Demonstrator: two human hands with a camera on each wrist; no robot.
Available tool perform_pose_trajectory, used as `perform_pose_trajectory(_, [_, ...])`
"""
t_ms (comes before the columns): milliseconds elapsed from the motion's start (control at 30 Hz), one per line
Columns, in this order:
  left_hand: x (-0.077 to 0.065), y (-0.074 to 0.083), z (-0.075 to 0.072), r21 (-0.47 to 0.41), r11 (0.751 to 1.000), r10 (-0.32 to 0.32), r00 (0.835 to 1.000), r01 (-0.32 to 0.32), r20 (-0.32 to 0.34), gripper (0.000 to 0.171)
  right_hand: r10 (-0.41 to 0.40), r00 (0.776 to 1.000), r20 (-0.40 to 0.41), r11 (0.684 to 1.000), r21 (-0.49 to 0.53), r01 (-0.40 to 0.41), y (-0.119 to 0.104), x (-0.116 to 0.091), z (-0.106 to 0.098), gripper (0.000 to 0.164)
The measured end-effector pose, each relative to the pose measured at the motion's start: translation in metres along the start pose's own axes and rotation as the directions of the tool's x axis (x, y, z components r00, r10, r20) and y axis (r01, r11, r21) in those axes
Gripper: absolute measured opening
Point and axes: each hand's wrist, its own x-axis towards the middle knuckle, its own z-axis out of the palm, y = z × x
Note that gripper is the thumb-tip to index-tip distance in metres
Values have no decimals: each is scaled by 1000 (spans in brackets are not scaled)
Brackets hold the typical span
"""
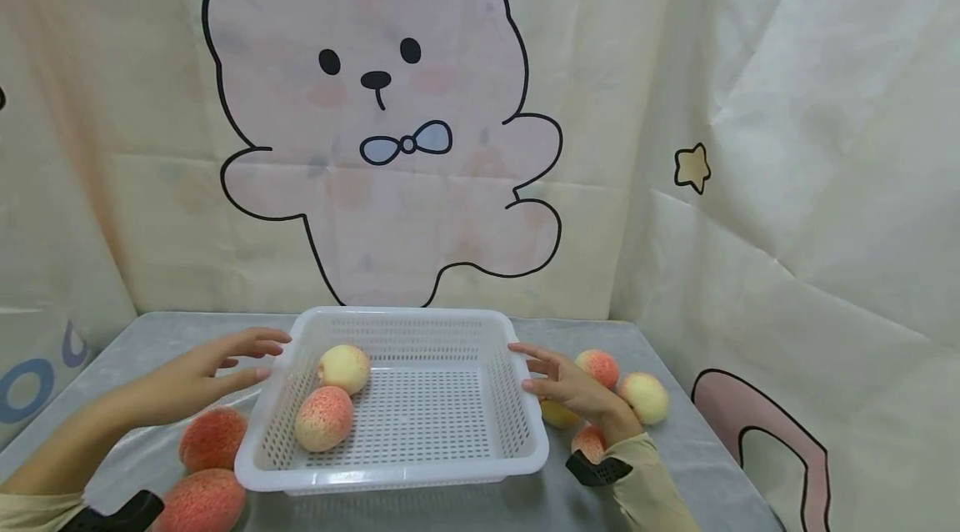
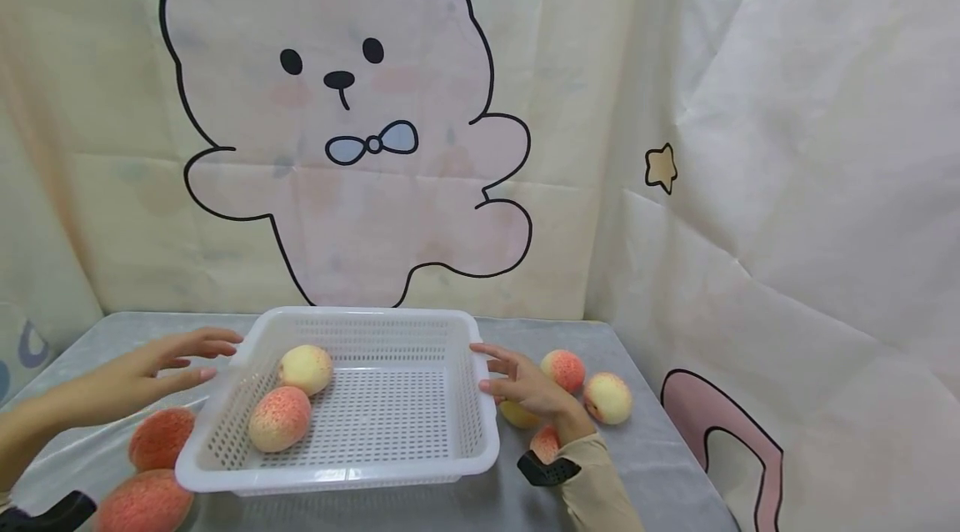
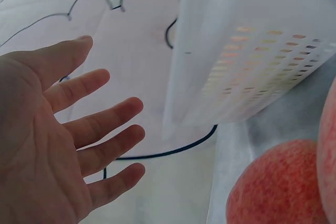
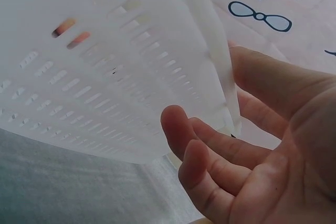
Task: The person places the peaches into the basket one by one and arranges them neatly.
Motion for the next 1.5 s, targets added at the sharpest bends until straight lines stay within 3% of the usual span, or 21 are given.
perform_pose_trajectory(100, [-12, -13, -8, -35, 999, -5, 998, 3, -62, 46, -3, 1000, 5, 1000, 0, 3, -1, 0, 0, 68])
perform_pose_trajectory(267, [-33, -34, -22, -72, 996, -65, 990, 56, -123, 46, -12, 1000, 7, 1000, -21, 12, -6, 0, -1, 67])
perform_pose_trajectory(467, [-46, -56, -27, -70, 989, -141, 983, 133, -114, 48, -20, 1000, 11, 999, -31, 21, -6, 1, -2, 66])
perform_pose_trajectory(667, [-56, -79, -26, -99, 967, -241, 970, 236, -33, 51, -29, 999, 27, 999, -16, 30, -4, 2, 0, 65])
perform_pose_trajectory(967, [-61, -103, -21, -231, 912, -307, 938, 339, 162, 57, -28, 999, 31, 999, -20, 29, -5, 1, 0, 65])
perform_pose_trajectory(1100, [-57, -110, -16, -303, 895, -275, 939, 328, 207, 57, -31, 999, 34, 999, -25, 31, -3, 0, -1, 65])
perform_pose_trajectory(1500, [-50, -116, -16, -385, 876, -170, 933, 290, 316, 53, -45, 998, 38, 998, -32, 46, -2, 0, -2, 65])
